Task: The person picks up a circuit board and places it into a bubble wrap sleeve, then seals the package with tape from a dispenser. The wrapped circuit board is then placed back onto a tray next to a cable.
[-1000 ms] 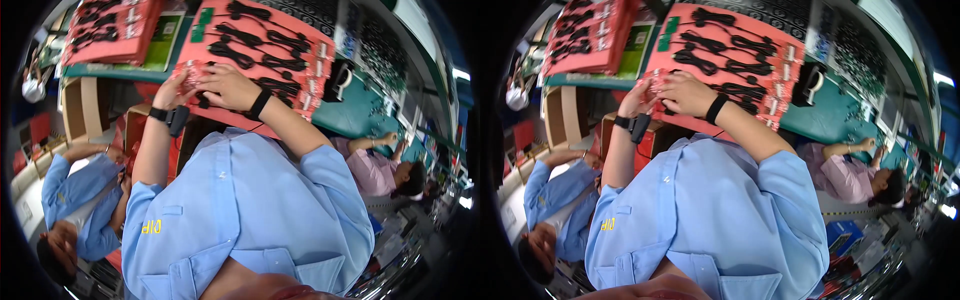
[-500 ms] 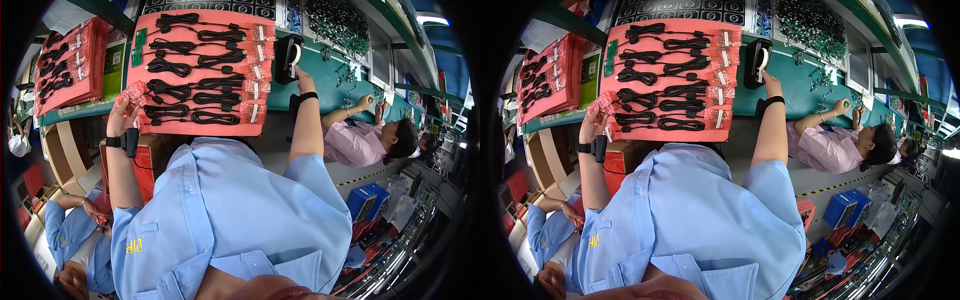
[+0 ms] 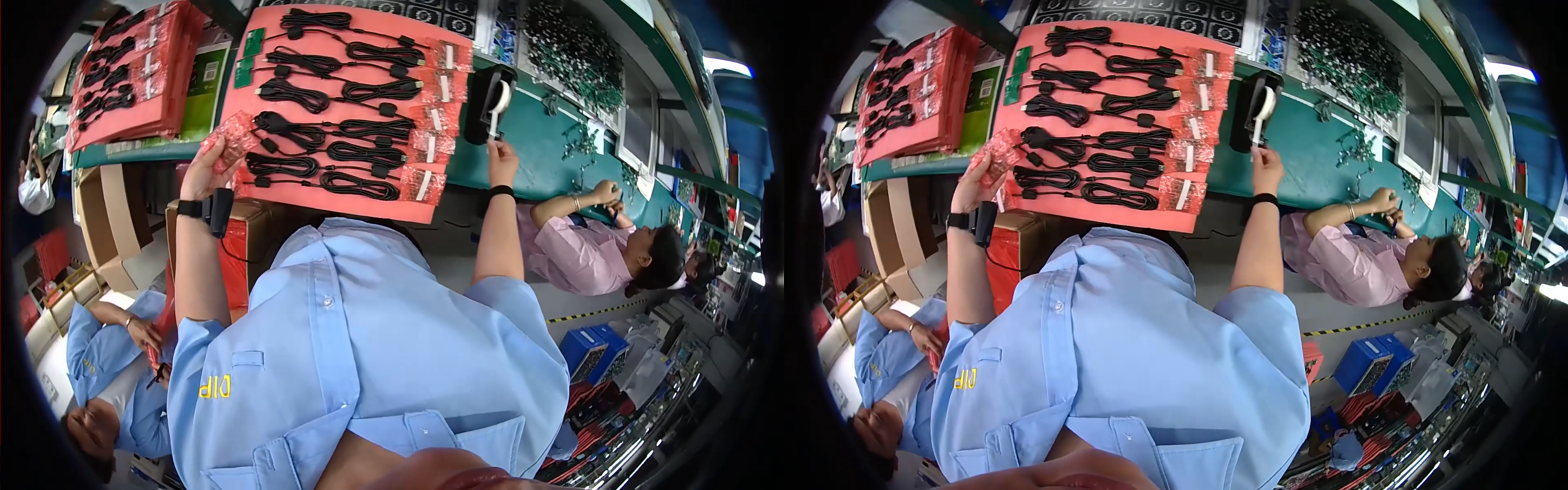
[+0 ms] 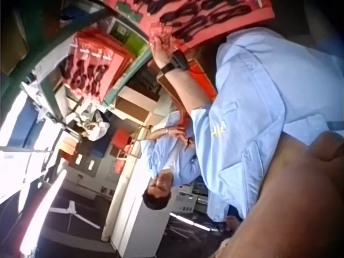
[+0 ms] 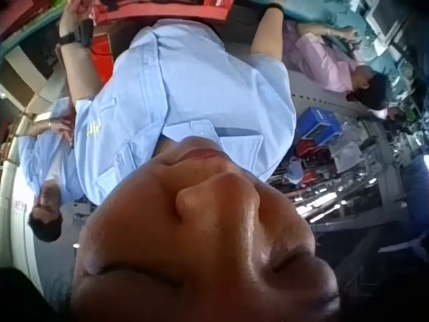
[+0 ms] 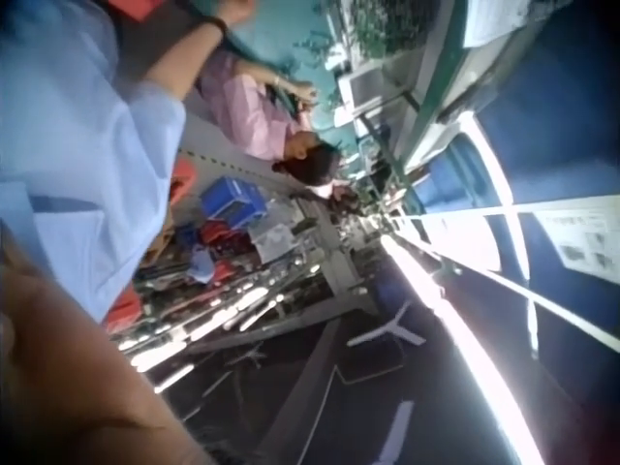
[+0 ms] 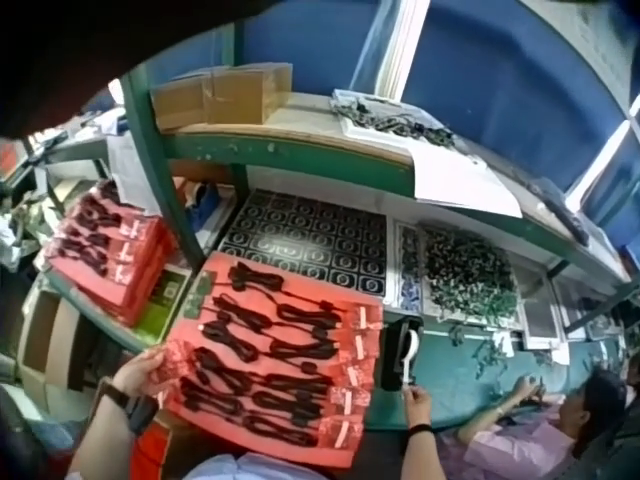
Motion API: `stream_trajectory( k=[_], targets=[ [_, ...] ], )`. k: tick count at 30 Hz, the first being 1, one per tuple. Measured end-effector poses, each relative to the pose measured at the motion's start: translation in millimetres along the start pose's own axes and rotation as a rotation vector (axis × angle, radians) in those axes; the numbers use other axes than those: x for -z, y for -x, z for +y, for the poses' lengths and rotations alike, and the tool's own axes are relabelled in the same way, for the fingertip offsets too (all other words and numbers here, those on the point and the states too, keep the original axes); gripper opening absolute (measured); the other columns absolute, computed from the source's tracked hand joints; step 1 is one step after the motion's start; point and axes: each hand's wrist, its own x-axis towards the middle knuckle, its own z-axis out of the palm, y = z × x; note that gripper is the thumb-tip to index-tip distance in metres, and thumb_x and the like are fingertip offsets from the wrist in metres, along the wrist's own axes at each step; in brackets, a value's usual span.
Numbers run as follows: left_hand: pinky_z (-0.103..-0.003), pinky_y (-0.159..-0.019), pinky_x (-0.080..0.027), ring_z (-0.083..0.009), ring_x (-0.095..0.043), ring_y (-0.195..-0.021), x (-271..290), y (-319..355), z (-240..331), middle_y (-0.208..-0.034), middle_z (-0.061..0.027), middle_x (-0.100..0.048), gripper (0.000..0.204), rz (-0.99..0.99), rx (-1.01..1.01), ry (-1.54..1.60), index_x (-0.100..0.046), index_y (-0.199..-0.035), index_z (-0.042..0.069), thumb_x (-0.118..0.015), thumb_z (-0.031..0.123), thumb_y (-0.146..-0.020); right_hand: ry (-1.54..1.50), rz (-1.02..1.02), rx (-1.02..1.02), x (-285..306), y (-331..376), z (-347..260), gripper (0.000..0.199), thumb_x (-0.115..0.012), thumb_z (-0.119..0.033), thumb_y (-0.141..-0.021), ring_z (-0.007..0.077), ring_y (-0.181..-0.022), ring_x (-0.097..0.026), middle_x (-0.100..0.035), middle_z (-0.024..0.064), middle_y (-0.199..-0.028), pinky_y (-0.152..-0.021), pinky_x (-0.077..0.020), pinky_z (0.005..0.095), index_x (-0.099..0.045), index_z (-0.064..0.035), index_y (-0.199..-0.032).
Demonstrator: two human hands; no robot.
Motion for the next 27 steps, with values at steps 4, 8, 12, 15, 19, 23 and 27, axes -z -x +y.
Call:
stream_trajectory(
  k=[4, 8, 12, 15, 19, 23, 27],
  targets=[
    [-0.038, -0.085, -0.051, -0.0213, -0.062, -0.096, -15.4, 19.8, -13.7, -0.109, -0.0083, -0.061, 0.025, 0.005, -0.105, 0.069, -0.053, -0.115, 0.006, -0.054, 0.013, -0.091, 0.483, -0.394, 0.054, 47.3, 23.2, -0.8, 0.018, -0.063, -0.022, -0.081, 0.0323, -0.076, -0.063, -0.066, 0.0152, -0.085, -0.069, -0.0493, 0.0406, -0.067, -0.0052, -0.086],
    [-0.037, -0.086, -0.051, -0.0211, -0.062, -0.098, -21.4, 35.5, -29.5, -0.11, -0.0087, -0.061, 0.027, -0.065, -0.197, 0.174, -0.05, -0.118, 0.004, -0.05, 0.005, -0.09, 0.098, -0.137, -0.037, 52.4, 31.1, -124.3, 0.022, -0.06, -0.02, -0.086, 0.0233, -0.082, -0.063, -0.066, 0.0122, -0.092, -0.075, -0.0493, 0.0342, -0.066, -0.0007, -0.093],
    [-0.034, -0.087, -0.05, -0.0192, -0.06, -0.1, -33.6, 47.4, -33.3, -0.111, -0.0077, -0.06, 0.031, 0.021, -0.304, 0.109, -0.046, -0.121, 0.003, -0.049, 0.003, -0.09, -0.592, -0.382, 0.049, 13.6, 68.7, -296.3, 0.019, -0.053, -0.006, -0.09, 0.0136, -0.077, -0.061, -0.065, 0.0067, -0.09, -0.071, -0.0487, 0.0253, -0.063, 0.0013, -0.104],
    [-0.033, -0.087, -0.05, -0.0188, -0.06, -0.099, -33.8, 49.7, -36.0, -0.11, -0.0076, -0.06, 0.032, -0.035, -0.393, 0.084, -0.046, -0.121, 0.002, -0.049, 0.001, -0.09, -0.754, -0.808, 0.078, -47.3, 103.4, -379.5, 0.035, -0.054, -0.003, -0.089, 0.009, -0.073, -0.059, -0.063, 0.0049, -0.085, -0.068, -0.0486, 0.0224, -0.049, 0.0012, -0.123],
    [-0.032, -0.087, -0.05, -0.0179, -0.06, -0.097, -33.8, 51.6, -40.3, -0.108, -0.0074, -0.06, 0.032, -0.095, -0.445, 0.103, -0.045, -0.122, 0.001, -0.048, -0.001, -0.089, -0.94, -0.952, -0.043, -122.8, 125.3, -425.9, 0.063, -0.057, -0.006, -0.088, 0.0073, -0.066, -0.057, -0.062, 0.003, -0.076, -0.062, -0.0479, 0.0205, -0.022, -0.0012, -0.141],
    [-0.032, -0.085, -0.051, -0.0166, -0.061, -0.094, -29.5, 57.2, -44.9, -0.104, -0.0057, -0.061, 0.03, -0.094, -0.502, 0.127, -0.047, -0.119, 0.002, -0.051, 0.003, -0.089, -0.715, -0.921, -0.079, -157.0, 133.8, -435.3, 0.065, -0.061, -0.008, -0.086, 0.0085, -0.062, -0.058, -0.061, 0.0047, -0.07, -0.057, -0.0481, 0.0212, -0.023, -0.0006, -0.138],
    [-0.031, -0.079, -0.052, -0.0144, -0.061, -0.088, -29.9, 57.9, -35.8, -0.098, -0.0036, -0.062, 0.023, -0.03, -0.384, 0.176, -0.053, -0.11, 0.003, -0.057, 0.011, -0.088, -0.483, -0.89, -0.045, -155.7, 135.0, -437.6, 0.054, -0.066, -0.013, -0.083, 0.0065, -0.055, -0.054, -0.058, 0.0011, -0.063, -0.052, -0.0435, 0.0201, -0.037, 0.0008, -0.127]
  ],
)
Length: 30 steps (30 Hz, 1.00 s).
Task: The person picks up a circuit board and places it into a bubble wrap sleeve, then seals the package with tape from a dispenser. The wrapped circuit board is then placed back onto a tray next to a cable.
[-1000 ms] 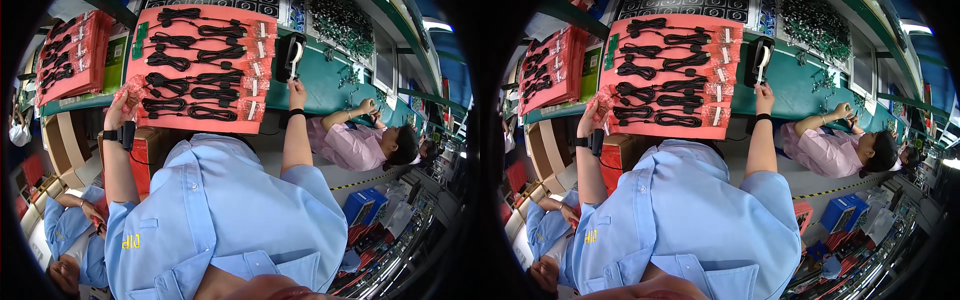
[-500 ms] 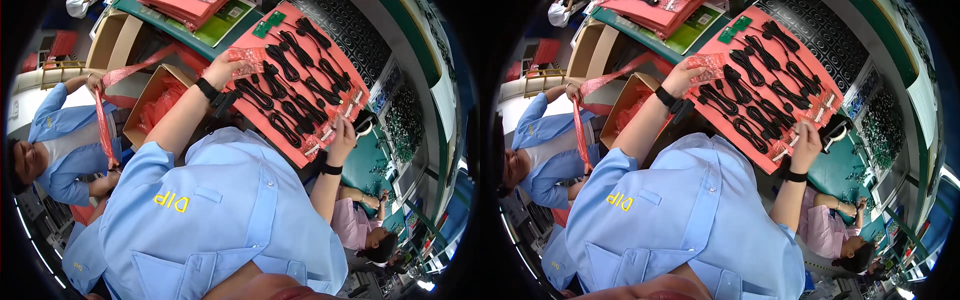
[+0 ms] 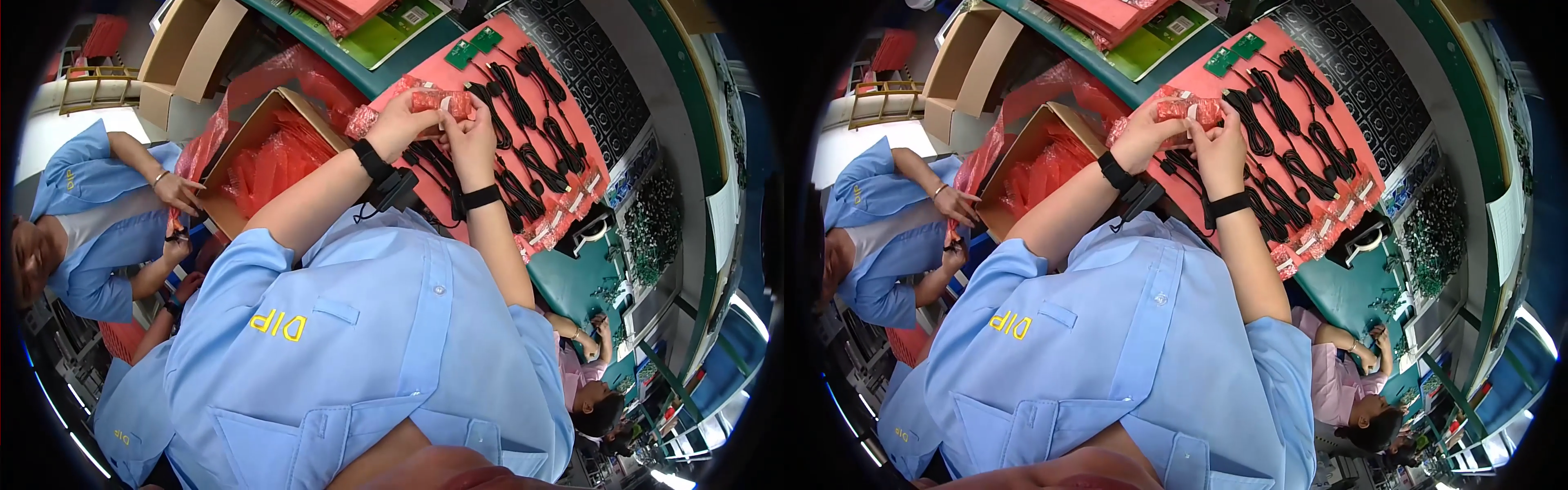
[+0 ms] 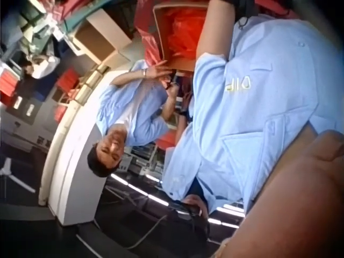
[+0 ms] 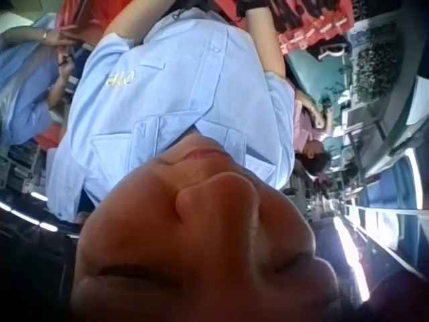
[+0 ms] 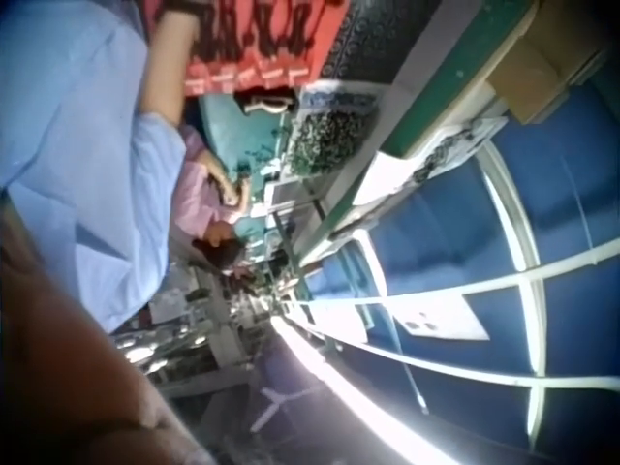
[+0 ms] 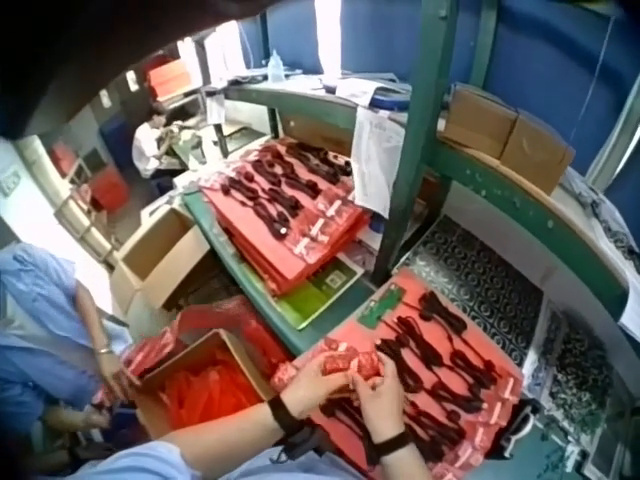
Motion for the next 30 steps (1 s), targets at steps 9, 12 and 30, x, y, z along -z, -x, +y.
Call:
stream_trajectory(
  k=[9, 12, 30],
  targets=[
    [-0.027, -0.053, -0.052, -0.0108, -0.06, -0.063, 7.6, -38.0, 1.6, -0.077, 0.0003, -0.062, 0.018, 0.202, 0.369, 0.053, -0.06, -0.089, 0.009, -0.064, 0.026, -0.085, 0.387, -0.066, 0.218, 5.6, -12.1, 36.4, 0.042, -0.072, -0.016, -0.076, 0.0126, -0.054, -0.055, -0.059, 0.0052, -0.063, -0.052, -0.0428, 0.0249, -0.048, 0.0001, -0.106],
    [-0.03, -0.056, -0.052, -0.0104, -0.061, -0.066, 22.7, -55.4, -3.4, -0.077, 0.0, -0.062, 0.022, 0.071, 0.3, -0.007, -0.06, -0.091, 0.009, -0.065, 0.029, -0.084, 0.338, -0.16, 0.224, 6.7, -11.1, 24.6, 0.042, -0.075, -0.021, -0.073, 0.0194, -0.057, -0.06, -0.061, 0.0091, -0.065, -0.054, -0.0463, 0.0293, -0.048, -0.0009, -0.097],
    [-0.044, -0.096, -0.036, -0.0357, -0.043, -0.108, 145.8, 59.6, -70.1, -0.107, -0.0165, -0.046, 0.024, 1.072, -0.538, -0.881, -0.048, -0.097, 0.004, -0.06, 0.005, -0.075, 1.001, -0.093, 0.296, 52.2, -76.0, -25.1, 0.039, -0.066, -0.024, -0.083, 0.0105, -0.066, -0.056, -0.063, 0.0032, -0.075, -0.062, -0.0447, 0.0245, -0.058, -0.0058, -0.117]
  ],
)
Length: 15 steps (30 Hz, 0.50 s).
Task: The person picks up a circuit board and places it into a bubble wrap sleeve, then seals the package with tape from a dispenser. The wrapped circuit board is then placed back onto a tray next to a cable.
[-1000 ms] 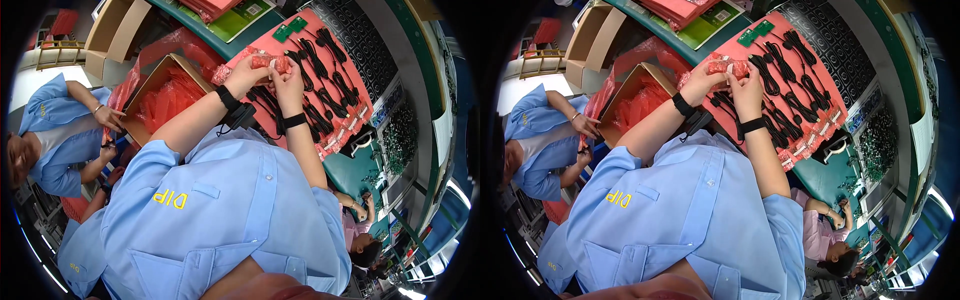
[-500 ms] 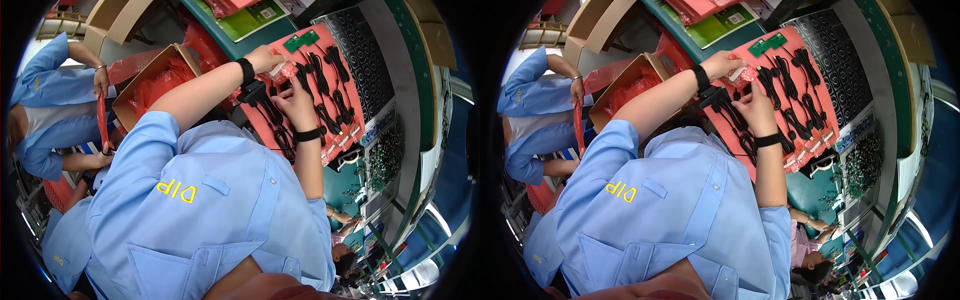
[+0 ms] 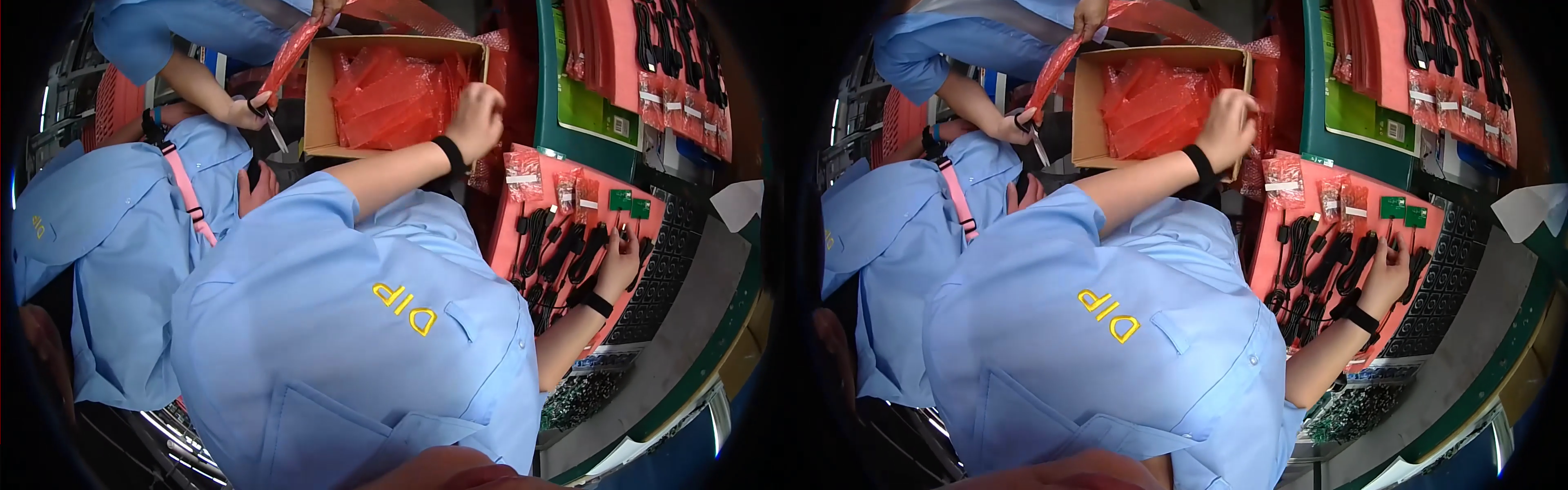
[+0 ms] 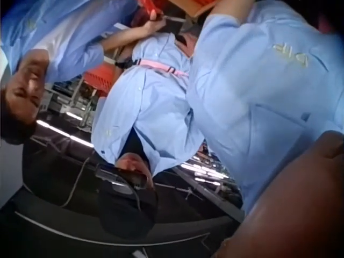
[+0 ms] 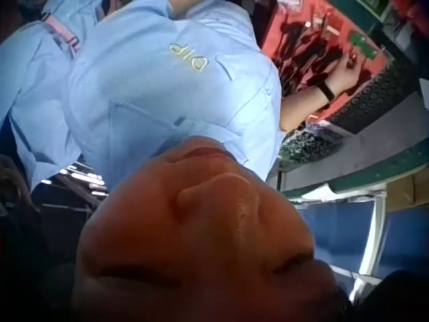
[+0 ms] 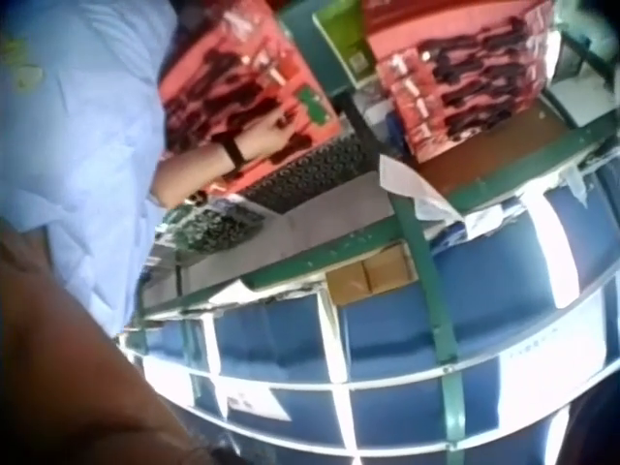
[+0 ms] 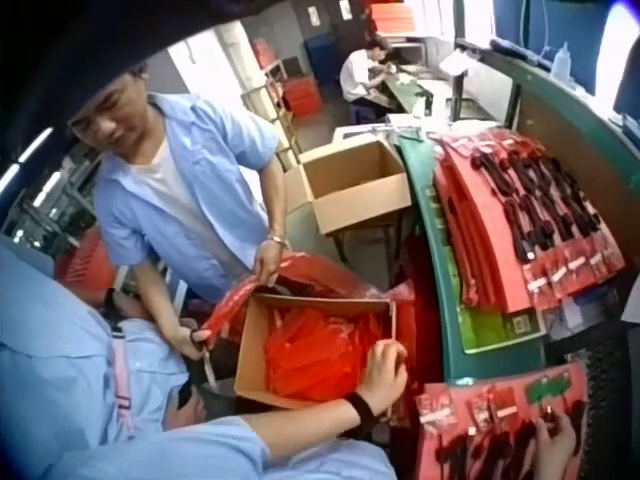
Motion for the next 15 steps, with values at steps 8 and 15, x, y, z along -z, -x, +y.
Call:
stream_trajectory(
  k=[8, 15],
  targets=[
    [-0.045, -0.092, -0.039, -0.0364, -0.046, -0.11, 59.4, 33.0, -211.8, -0.114, -0.0177, -0.048, 0.024, 0.026, 0.786, -0.754, -0.052, -0.093, 0.005, -0.063, 0.015, -0.075, 0.081, 0.01, 0.023, -26.7, -38.9, 5.3, 0.034, -0.064, -0.028, -0.083, 0.016, -0.068, -0.06, -0.065, 0.0079, -0.077, -0.063, -0.0469, 0.0297, -0.063, -0.0063, -0.109],
    [-0.035, -0.081, -0.047, -0.0258, -0.059, -0.091, 50.3, -55.3, -99.4, -0.1, -0.012, -0.061, 0.026, 0.059, 0.326, 0.124, -0.053, -0.103, 0.002, -0.062, 0.01, -0.08, 0.124, 0.178, 0.109, -70.8, -76.5, 31.3, 0.027, -0.069, -0.026, -0.075, 0.0289, -0.082, -0.063, -0.065, 0.0155, -0.089, -0.074, -0.0495, 0.0372, -0.066, -0.0039, -0.091]
  ],
)
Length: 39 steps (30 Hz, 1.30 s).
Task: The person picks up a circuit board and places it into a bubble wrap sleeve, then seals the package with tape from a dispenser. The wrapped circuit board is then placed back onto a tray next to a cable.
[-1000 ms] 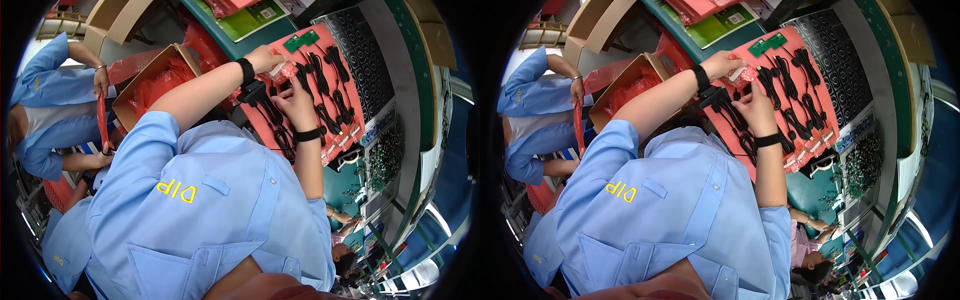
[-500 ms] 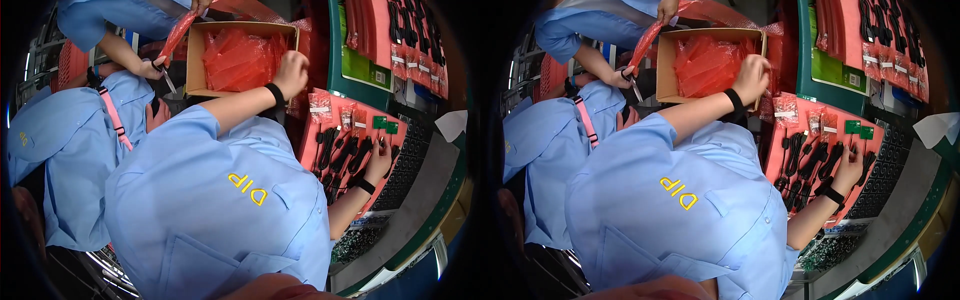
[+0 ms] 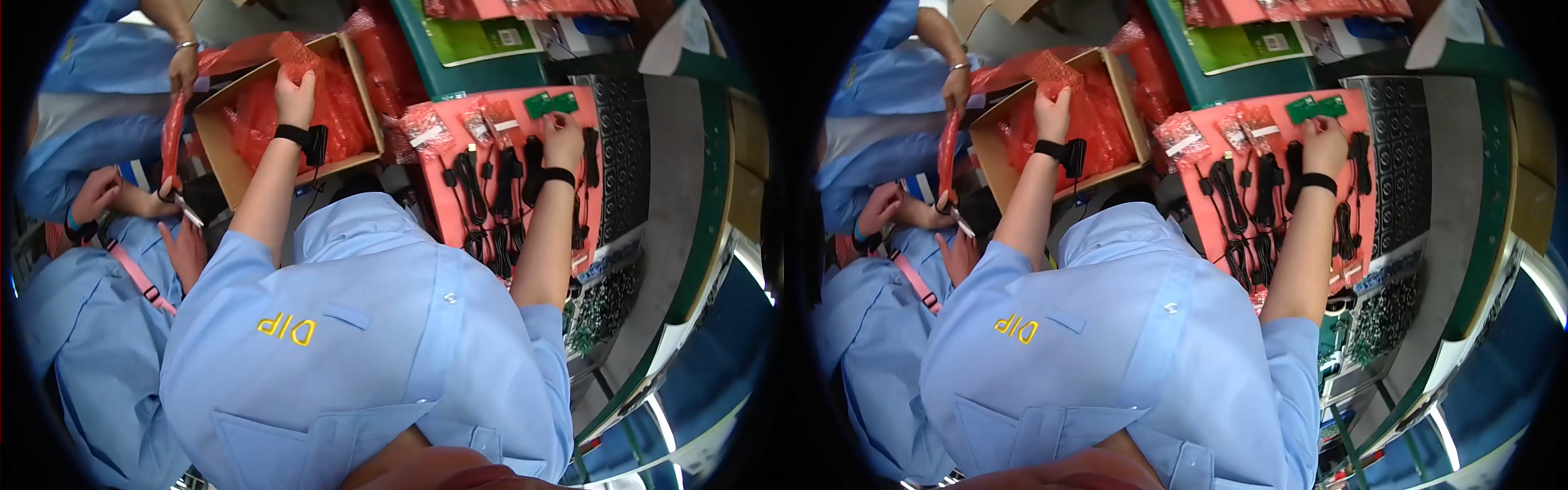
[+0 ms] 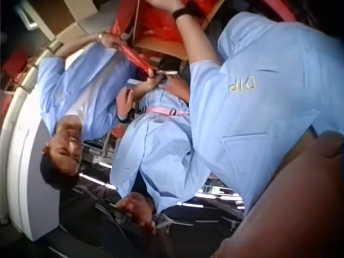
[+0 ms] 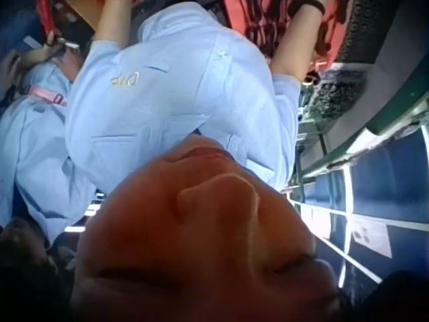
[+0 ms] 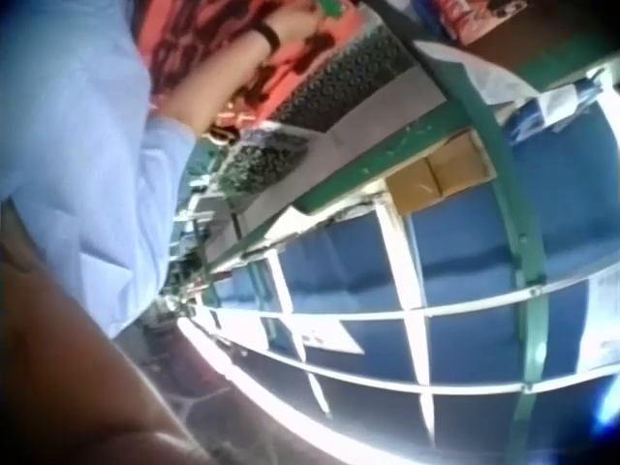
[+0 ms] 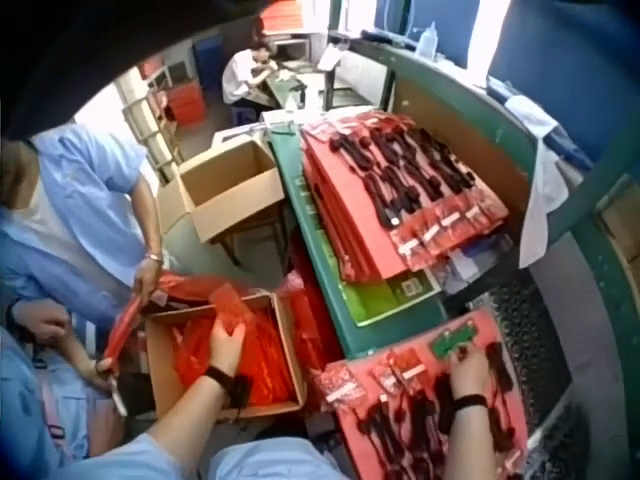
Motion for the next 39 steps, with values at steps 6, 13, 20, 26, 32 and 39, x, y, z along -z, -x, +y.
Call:
stream_trajectory(
  k=[6, 13, 20, 26, 32, 39],
  targets=[
    [-0.027, -0.079, -0.048, -0.0132, -0.059, -0.089, -58.9, 39.6, 134.7, -0.101, -0.006, -0.062, 0.022, -0.486, 0.099, 0.844, -0.053, -0.11, 0.001, -0.055, 0.006, -0.088, 0.212, 0.016, -0.015, -13.7, -3.7, -14.5, 0.027, -0.072, -0.026, -0.071, 0.0316, -0.09, -0.059, -0.062, 0.016, -0.09, -0.078, -0.0483, 0.0407, -0.065, -0.0041, -0.086],
    [-0.028, -0.079, -0.049, -0.0139, -0.061, -0.086, -148.6, 98.3, 155.1, -0.095, -0.0068, -0.064, 0.017, -0.92, 0.362, 0.776, -0.059, -0.103, 0.0, -0.056, 0.006, -0.087, 0.244, -0.017, -0.062, 22.9, 14.0, 12.2, 0.019, -0.068, -0.019, -0.077, 0.0269, -0.085, -0.06, -0.063, 0.0131, -0.089, -0.074, -0.0486, 0.0367, -0.063, -0.0013, -0.082],
    [-0.032, -0.077, -0.052, -0.0191, -0.064, -0.083, -175.7, 73.3, 159.8, -0.096, -0.0119, -0.064, 0.019, -1.136, 0.641, 0.731, -0.058, -0.101, -0.003, -0.049, 0.006, -0.088, -0.881, 0.046, -0.114, 38.7, 77.6, 4.7, 0.009, -0.062, -0.006, -0.085, 0.0081, -0.078, -0.056, -0.064, 0.0033, -0.089, -0.069, -0.0454, 0.0227, -0.061, 0.0001, -0.091],
    [-0.033, -0.08, -0.052, -0.0202, -0.064, -0.088, -203.2, 87.8, 151.6, -0.097, -0.0123, -0.065, 0.022, -1.313, 0.634, 0.664, -0.057, -0.104, -0.004, -0.048, 0.007, -0.087, -0.499, 0.121, 0.118, 35.0, 96.9, -23.4, 0.007, -0.064, -0.004, -0.082, 0.014, -0.076, -0.061, -0.065, 0.0071, -0.085, -0.068, -0.0472, 0.025, -0.063, -0.0014, -0.089],
    [-0.033, -0.083, -0.051, -0.0197, -0.063, -0.091, -175.0, 88.4, 183.0, -0.099, -0.0109, -0.064, 0.025, -1.446, 0.911, 0.947, -0.055, -0.11, -0.001, -0.05, 0.008, -0.087, -0.405, 0.131, 0.104, 38.2, 91.1, -27.0, 0.009, -0.066, -0.013, -0.078, 0.0234, -0.079, -0.061, -0.065, 0.0061, -0.084, -0.074, -0.044, 0.034, -0.063, -0.0064, -0.084],
    [-0.035, -0.081, -0.052, -0.0212, -0.063, -0.09, -180.1, 101.6, 194.1, -0.104, -0.012, -0.063, 0.025, -1.348, 0.616, 0.672, -0.054, -0.112, 0.0, -0.052, 0.01, -0.089, -0.269, 0.203, 0.156, 46.5, 93.9, -37.0, 0.015, -0.067, -0.013, -0.078, 0.0242, -0.082, -0.061, -0.065, 0.0066, -0.083, -0.085, -0.0411, 0.0361, -0.065, -0.0086, -0.092]
  ],
)
